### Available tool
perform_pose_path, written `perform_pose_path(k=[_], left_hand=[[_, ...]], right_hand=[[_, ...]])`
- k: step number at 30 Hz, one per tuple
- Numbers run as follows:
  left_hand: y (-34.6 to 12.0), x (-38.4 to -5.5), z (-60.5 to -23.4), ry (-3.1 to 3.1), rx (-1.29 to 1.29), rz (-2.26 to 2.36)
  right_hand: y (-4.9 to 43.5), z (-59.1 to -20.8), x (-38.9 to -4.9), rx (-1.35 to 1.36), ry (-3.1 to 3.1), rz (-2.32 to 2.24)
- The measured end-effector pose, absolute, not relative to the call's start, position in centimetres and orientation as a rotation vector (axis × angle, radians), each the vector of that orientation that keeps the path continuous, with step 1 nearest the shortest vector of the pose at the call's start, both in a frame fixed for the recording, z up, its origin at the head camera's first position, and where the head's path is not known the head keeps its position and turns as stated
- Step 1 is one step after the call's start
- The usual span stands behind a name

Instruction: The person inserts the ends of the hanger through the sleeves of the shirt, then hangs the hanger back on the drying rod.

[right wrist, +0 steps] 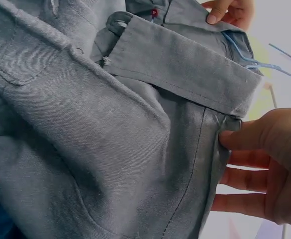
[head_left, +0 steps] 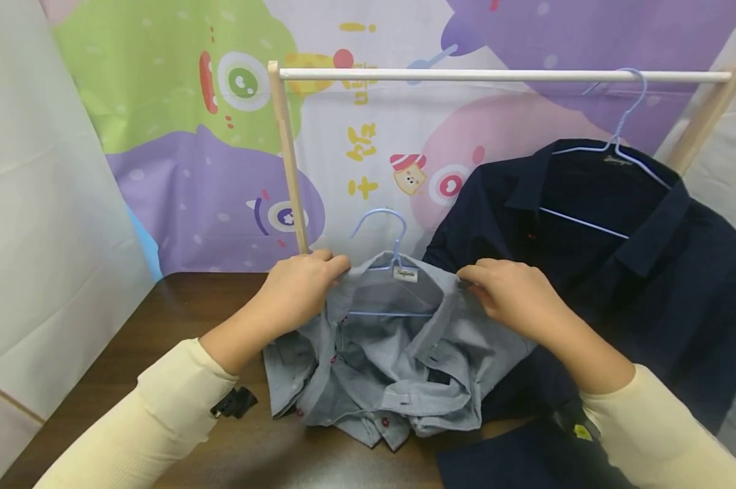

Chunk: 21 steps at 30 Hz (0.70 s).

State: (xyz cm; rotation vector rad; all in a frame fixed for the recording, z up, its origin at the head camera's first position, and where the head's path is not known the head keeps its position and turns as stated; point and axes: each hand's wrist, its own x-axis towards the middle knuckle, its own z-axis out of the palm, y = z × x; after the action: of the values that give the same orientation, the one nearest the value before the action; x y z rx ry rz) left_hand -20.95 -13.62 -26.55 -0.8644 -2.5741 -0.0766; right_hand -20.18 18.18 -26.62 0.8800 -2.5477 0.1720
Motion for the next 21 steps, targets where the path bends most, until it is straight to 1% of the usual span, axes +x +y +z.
perform_pose_path(k=[4,10,15,21], left_hand=[[-13.8,-21.1,-26.5,-2.588,-0.909,-0.196],[-14.6,-21.5,-25.8,-2.595,-1.012,-0.606],[-15.3,-21.9,-25.5,-2.582,-0.937,-0.847],[-16.3,-22.3,-25.4,-2.515,-0.817,-0.996]], right_hand=[[18.8,-27.1,-20.0,0.904,-2.534,0.194],[20.2,-27.2,-19.7,0.886,-2.566,0.227],[21.4,-27.3,-19.5,0.909,-2.529,0.243],[22.8,-27.1,-19.6,1.014,-2.455,0.27]])
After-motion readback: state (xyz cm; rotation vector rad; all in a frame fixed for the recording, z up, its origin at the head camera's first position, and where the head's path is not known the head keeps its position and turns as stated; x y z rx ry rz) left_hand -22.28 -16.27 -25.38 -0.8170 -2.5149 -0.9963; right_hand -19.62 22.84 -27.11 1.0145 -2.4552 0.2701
